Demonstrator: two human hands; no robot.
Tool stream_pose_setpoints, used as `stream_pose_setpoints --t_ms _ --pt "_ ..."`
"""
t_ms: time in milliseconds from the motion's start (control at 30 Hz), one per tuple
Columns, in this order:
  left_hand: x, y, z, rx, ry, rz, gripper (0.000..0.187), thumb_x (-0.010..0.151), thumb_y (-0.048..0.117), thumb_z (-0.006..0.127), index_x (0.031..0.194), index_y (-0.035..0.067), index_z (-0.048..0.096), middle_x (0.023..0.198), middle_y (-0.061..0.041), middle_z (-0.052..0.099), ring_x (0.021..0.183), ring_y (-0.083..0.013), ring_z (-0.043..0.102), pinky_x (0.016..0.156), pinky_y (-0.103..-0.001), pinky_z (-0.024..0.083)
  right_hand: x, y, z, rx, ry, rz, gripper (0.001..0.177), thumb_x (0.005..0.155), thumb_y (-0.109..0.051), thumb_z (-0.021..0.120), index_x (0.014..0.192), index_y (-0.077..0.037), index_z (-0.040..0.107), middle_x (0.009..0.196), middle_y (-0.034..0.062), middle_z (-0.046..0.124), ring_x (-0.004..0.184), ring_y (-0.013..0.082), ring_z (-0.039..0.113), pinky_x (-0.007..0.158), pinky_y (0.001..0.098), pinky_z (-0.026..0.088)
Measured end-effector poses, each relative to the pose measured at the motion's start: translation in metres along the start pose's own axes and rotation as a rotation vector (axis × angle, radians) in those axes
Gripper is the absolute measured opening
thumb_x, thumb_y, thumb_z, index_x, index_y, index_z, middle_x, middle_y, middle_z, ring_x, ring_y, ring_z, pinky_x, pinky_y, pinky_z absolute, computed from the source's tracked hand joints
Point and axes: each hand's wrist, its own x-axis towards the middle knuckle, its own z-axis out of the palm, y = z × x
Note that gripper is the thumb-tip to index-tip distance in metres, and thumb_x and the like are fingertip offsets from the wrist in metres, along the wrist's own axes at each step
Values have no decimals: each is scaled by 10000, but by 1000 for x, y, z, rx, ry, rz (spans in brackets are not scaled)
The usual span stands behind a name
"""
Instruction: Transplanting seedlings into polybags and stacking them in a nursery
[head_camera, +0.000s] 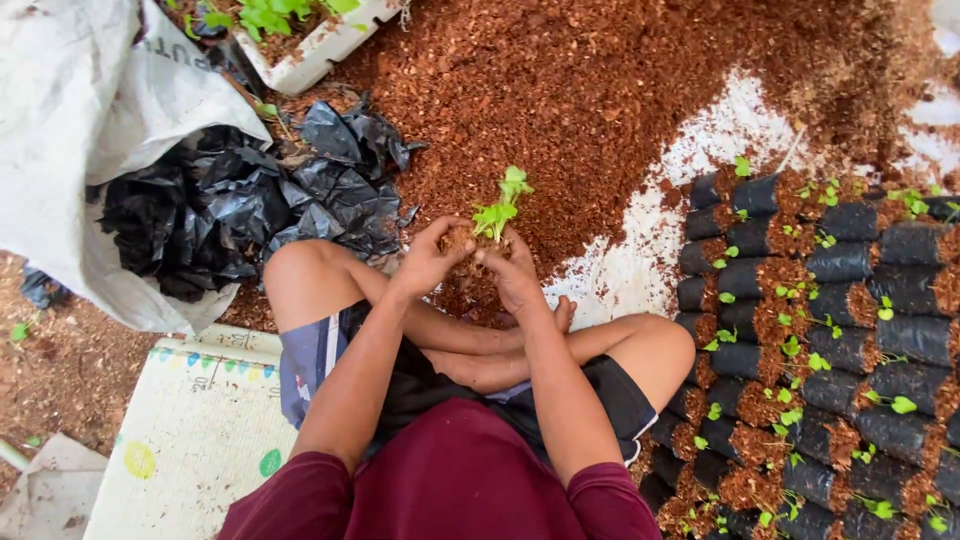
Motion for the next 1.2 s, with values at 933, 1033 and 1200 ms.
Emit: stream_pose_setpoints --t_ms 933,1033,1200 --pt "-4 9 -41 80 423 145 363 814 241 925 1082 121 713 929 -201 737 876 -350 721 777 -505 548 39 -1 70 -378 -82 -302 68 953 20 669 1020 17 657 950 93 586 871 153 587 689 283 603" --pt "0 3 -39 138 393 231 182 902 232 849 1018 125 758 918 -159 743 865 -354 725 782 -474 562 27 -12 69 -482 -107 -371 53 952 19 657 1004 9 651 941 110 579 890 201 592 707 334 582" --pt "4 2 -33 209 348 327 120 909 126 813 1022 109 776 928 -154 749 920 -403 718 837 -509 559 21 -10 59 -543 -136 -464 23 969 13 622 992 12 622 956 135 550 936 264 592 772 425 560"
